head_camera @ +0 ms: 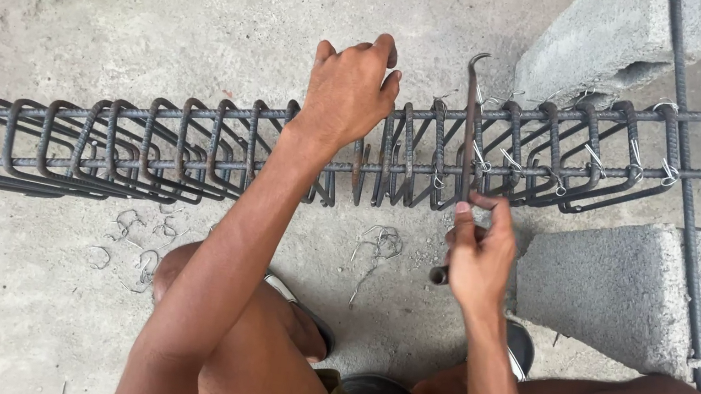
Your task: Tying steel rebar stirrups to longitudinal bars using wire and a manual twisting tool
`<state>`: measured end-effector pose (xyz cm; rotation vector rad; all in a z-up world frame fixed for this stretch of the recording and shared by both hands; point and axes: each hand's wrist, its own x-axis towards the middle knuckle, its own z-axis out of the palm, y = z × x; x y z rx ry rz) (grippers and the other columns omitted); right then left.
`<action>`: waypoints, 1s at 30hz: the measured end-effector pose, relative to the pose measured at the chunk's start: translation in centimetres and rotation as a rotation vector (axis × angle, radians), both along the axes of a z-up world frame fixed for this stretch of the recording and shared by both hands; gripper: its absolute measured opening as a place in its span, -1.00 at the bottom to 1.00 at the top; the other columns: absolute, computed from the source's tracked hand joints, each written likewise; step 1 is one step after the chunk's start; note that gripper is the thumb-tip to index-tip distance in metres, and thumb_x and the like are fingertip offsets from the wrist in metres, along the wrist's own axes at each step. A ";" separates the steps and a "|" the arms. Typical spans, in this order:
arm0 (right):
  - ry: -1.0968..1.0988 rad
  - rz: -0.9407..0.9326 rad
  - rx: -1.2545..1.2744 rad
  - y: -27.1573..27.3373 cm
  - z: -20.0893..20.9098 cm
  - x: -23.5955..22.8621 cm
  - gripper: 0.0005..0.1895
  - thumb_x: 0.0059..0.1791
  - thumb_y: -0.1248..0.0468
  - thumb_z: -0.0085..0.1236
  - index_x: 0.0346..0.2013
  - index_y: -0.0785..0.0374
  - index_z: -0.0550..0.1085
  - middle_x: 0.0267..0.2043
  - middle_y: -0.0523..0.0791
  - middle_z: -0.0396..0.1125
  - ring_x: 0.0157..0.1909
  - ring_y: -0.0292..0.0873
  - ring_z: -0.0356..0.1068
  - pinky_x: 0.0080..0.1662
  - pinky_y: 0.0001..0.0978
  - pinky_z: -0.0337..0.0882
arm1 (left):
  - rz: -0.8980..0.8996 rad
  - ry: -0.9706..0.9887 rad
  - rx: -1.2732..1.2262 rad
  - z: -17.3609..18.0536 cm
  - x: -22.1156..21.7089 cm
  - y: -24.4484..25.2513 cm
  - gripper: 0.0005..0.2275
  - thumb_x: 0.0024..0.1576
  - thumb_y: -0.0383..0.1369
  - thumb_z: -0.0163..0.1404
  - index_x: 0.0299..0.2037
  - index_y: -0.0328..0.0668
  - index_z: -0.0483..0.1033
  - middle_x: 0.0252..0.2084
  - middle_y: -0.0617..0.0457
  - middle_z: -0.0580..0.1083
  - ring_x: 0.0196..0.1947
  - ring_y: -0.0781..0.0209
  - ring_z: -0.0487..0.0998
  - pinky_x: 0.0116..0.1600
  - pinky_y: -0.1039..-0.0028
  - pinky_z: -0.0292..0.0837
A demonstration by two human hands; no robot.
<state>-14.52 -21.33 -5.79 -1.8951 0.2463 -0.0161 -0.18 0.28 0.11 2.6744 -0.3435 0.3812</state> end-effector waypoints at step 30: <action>-0.021 0.101 0.074 0.5 -5.5 -3.7 -0.80 0.09 0.35 0.02 0.01 0.28 0.37 -0.73 -0.18 0.28 -0.78 -0.34 0.06 -0.72 -0.47 -0.06 | 0.007 0.007 0.002 0.3 -0.2 0.5 -0.89 0.13 -0.45 0.09 -0.20 -0.32 0.51 -0.50 -0.01 0.59 -0.56 0.14 0.60 0.03 0.04 0.34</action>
